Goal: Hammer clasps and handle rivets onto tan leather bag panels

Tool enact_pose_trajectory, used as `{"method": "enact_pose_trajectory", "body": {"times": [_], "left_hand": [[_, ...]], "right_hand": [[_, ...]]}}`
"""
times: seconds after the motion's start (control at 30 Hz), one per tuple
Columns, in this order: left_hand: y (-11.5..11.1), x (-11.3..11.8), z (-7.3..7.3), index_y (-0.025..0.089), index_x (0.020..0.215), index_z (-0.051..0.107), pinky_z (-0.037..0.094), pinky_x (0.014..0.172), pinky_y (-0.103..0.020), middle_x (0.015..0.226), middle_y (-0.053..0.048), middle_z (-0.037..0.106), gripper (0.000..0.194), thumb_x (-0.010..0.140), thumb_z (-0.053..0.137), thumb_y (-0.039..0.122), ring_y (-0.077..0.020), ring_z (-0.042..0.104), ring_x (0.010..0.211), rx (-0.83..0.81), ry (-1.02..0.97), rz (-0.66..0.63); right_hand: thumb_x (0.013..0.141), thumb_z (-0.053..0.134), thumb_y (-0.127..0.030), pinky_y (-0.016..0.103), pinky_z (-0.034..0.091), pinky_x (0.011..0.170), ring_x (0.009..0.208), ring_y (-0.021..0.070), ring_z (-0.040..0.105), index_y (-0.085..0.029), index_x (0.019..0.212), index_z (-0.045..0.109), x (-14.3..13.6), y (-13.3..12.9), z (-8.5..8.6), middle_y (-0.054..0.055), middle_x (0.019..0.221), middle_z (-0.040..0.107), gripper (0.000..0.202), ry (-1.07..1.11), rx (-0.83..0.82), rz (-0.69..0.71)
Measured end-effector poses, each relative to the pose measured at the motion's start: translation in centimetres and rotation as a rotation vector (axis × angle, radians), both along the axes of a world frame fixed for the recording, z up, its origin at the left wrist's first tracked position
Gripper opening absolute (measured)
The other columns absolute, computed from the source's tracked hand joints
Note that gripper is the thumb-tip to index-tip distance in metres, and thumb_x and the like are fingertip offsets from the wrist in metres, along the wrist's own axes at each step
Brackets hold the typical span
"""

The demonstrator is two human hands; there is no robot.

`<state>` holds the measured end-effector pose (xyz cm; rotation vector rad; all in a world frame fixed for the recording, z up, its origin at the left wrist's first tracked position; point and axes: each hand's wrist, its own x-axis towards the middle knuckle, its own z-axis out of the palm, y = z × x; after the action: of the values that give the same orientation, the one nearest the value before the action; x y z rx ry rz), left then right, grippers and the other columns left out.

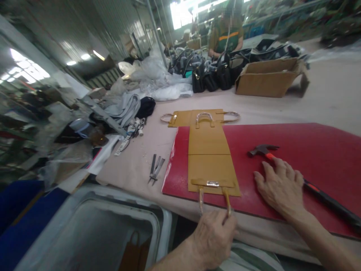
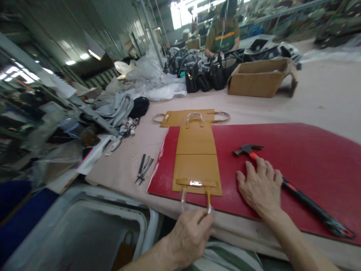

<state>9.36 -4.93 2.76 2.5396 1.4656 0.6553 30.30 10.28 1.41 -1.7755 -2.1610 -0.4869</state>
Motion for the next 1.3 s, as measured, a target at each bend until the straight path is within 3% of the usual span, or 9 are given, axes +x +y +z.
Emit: {"method": "enact_pose_trajectory", "body": {"times": [0.1,0.2,0.33,0.43,0.67,0.83,0.97,1.07,1.3], "left_hand": [[1.0,-2.8,1.4,0.019,0.099,0.058,0.052,0.072,-0.033,0.094,-0.007,0.069,0.01,0.094,0.05,0.021,-0.0203,0.065,0.082,0.1,-0.112,0.028],[3.2,-9.1,2.6,0.018,0.098,0.063,0.051,0.079,-0.031,0.092,-0.008,0.071,0.018,0.097,0.045,0.021,-0.0192,0.066,0.086,0.118,-0.185,0.333],[6.5,-19.2,3.2,0.019,0.097,0.068,0.047,0.077,-0.029,0.097,-0.008,0.074,0.022,0.096,0.049,0.03,-0.0194,0.068,0.089,-0.238,0.046,0.924],[8.0,-23.5,2.7,0.02,0.09,0.07,0.044,0.072,-0.028,0.092,-0.007,0.076,0.026,0.091,0.054,0.041,-0.0202,0.069,0.088,-0.466,0.196,1.015],[9.1,-23.9,0.8,0.019,0.079,0.068,0.043,0.066,-0.034,0.087,-0.016,0.076,0.026,0.078,0.061,0.044,-0.0319,0.071,0.086,-0.643,0.322,0.949],[9.7,-24.4,0.7,0.02,0.073,0.069,0.045,0.064,-0.033,0.081,-0.014,0.075,0.018,0.071,0.062,0.036,-0.0305,0.071,0.081,-0.711,0.398,0.892],[9.4,-25.4,0.4,0.019,0.067,0.068,0.042,0.055,-0.027,0.057,-0.004,0.066,0.011,0.068,0.062,0.028,-0.0216,0.065,0.059,-0.836,0.137,0.929],[8.6,-26.2,0.4,0.018,0.072,0.068,0.039,0.053,-0.025,0.058,-0.002,0.066,0.011,0.071,0.061,0.026,-0.0185,0.063,0.059,-0.815,0.065,0.984],[7.5,-24.4,1.3,0.021,0.08,0.072,0.039,0.063,-0.031,0.083,-0.01,0.076,0.038,0.082,0.052,0.053,-0.0276,0.068,0.082,-0.676,0.283,0.926]], "right_hand": [[0.099,0.037,-0.043,0.055,0.037,0.101,0.129,0.0417,0.047,-0.011,0.121,0.063,0.2,0.4,-0.5,0.026,0.143,0.048,0.047,0.025,0.025,0.007],[0.097,0.034,-0.047,0.056,0.037,0.101,0.126,0.0433,0.049,-0.014,0.12,0.063,0.3,0.9,-1.3,0.025,0.142,0.05,0.049,0.04,0.049,0.008],[0.096,0.034,-0.05,0.059,0.036,0.102,0.128,0.0445,0.048,-0.017,0.122,0.061,0.2,0.9,-1.7,0.026,0.142,0.05,0.05,0.075,0.067,0.017],[0.097,0.034,-0.048,0.061,0.035,0.102,0.131,0.0453,0.045,-0.019,0.126,0.059,0.0,0.5,-1.1,0.025,0.144,0.048,0.048,0.106,0.042,0.024],[0.099,0.038,-0.042,0.057,0.037,0.104,0.129,0.0422,0.046,-0.008,0.126,0.061,-0.3,0.2,-0.1,0.025,0.146,0.046,0.049,-0.013,-0.031,-0.02],[0.099,0.038,-0.043,0.056,0.038,0.104,0.131,0.0404,0.044,-0.008,0.129,0.06,-0.3,0.3,-0.3,0.025,0.148,0.044,0.051,-0.022,-0.067,-0.034],[0.1,0.037,-0.044,0.055,0.036,0.107,0.131,0.0397,0.043,-0.007,0.129,0.06,-0.3,0.3,-0.4,0.024,0.149,0.044,0.052,-0.033,-0.078,-0.051],[0.1,0.036,-0.045,0.054,0.034,0.108,0.132,0.0394,0.043,-0.008,0.129,0.061,-0.2,0.3,-0.4,0.024,0.149,0.044,0.053,-0.039,-0.079,-0.057],[0.099,0.039,-0.044,0.054,0.035,0.106,0.132,0.0396,0.041,-0.007,0.13,0.06,-0.4,0.2,-0.1,0.025,0.148,0.044,0.052,-0.029,-0.093,-0.037]]}}
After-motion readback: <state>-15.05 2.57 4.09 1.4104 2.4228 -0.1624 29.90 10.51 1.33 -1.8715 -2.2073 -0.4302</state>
